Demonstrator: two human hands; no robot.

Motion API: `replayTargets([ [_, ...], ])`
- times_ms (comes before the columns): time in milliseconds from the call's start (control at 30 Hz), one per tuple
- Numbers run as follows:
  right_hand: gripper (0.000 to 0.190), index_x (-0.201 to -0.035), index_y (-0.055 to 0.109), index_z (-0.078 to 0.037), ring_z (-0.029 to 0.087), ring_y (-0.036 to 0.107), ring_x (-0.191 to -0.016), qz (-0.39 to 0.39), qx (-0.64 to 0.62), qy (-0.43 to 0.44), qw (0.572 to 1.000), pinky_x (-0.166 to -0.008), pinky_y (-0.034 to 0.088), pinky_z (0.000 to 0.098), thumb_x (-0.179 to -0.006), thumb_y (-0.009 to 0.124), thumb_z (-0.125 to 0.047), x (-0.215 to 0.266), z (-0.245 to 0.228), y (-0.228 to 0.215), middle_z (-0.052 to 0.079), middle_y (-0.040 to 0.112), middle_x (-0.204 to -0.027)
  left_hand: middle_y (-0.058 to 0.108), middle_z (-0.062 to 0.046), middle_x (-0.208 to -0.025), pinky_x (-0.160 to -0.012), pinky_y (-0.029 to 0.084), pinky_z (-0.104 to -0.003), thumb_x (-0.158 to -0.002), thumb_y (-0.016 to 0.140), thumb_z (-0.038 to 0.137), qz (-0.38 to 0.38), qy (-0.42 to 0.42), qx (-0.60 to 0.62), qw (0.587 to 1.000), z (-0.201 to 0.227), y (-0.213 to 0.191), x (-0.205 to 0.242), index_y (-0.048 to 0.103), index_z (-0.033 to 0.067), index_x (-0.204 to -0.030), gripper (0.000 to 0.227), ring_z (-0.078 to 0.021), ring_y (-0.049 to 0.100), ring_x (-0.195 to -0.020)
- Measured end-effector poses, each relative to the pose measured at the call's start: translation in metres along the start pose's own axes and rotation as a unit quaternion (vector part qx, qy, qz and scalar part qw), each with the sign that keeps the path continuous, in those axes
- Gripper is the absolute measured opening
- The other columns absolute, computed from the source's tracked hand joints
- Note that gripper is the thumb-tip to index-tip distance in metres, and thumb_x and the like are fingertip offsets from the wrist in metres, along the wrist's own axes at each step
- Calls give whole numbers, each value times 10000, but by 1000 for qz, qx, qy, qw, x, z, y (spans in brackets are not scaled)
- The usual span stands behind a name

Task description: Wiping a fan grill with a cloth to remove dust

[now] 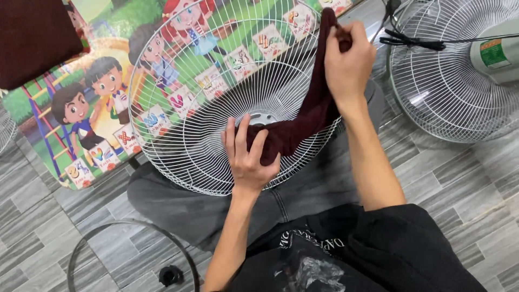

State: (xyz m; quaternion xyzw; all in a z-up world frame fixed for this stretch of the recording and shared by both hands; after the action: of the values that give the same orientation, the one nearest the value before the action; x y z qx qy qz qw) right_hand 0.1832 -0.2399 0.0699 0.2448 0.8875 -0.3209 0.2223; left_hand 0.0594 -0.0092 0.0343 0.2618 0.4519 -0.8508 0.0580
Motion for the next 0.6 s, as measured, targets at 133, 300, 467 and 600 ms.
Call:
replayTargets([
  [133,78,-869,694,-119,349,745,-729,-9,43,64,997,-636,566,397,-933,740,-119,53,-23,-3,111,710,-716,594,-165,-1444,-1234,223,-517,-616,805,264,108,34,-25,993,-2,4,-1,754,150,-1067,469,-441,457,-1419],
  [300,56,-906,681,-103,395,736,-751,5,53,44,998,-651,560,450,-948,712,-124,28,7,2,142,725,-755,585,-163,-1454,-1236,219,-519,-608,813,282,97,36,-22,994,-2,3,3,745,152,-1081,495,-440,454,-1424],
  [467,85,-933,661,-36,481,707,-777,33,61,21,997,-645,532,528,-977,685,-103,26,-6,-3,232,707,-778,590,-163,-1450,-1230,233,-511,-627,803,261,107,37,-29,993,-2,1,0,746,154,-1081,469,-431,473,-1412],
  [600,74,-893,685,-103,389,733,-747,-5,66,52,996,-637,554,449,-948,731,-123,48,-10,-2,135,718,-742,596,-164,-1442,-1230,235,-520,-617,798,300,103,35,-26,994,-3,3,0,745,161,-1086,492,-440,465,-1415],
])
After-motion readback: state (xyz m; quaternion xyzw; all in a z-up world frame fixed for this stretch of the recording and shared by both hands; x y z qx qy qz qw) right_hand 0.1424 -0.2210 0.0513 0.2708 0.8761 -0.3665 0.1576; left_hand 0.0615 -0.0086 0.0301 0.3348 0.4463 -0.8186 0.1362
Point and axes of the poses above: each hand's wrist, its own x-axis away from the middle knuckle, its own y-axis out of the palm, z = x × y, the point moved 7 cm from there along -x, towards the middle knuckle
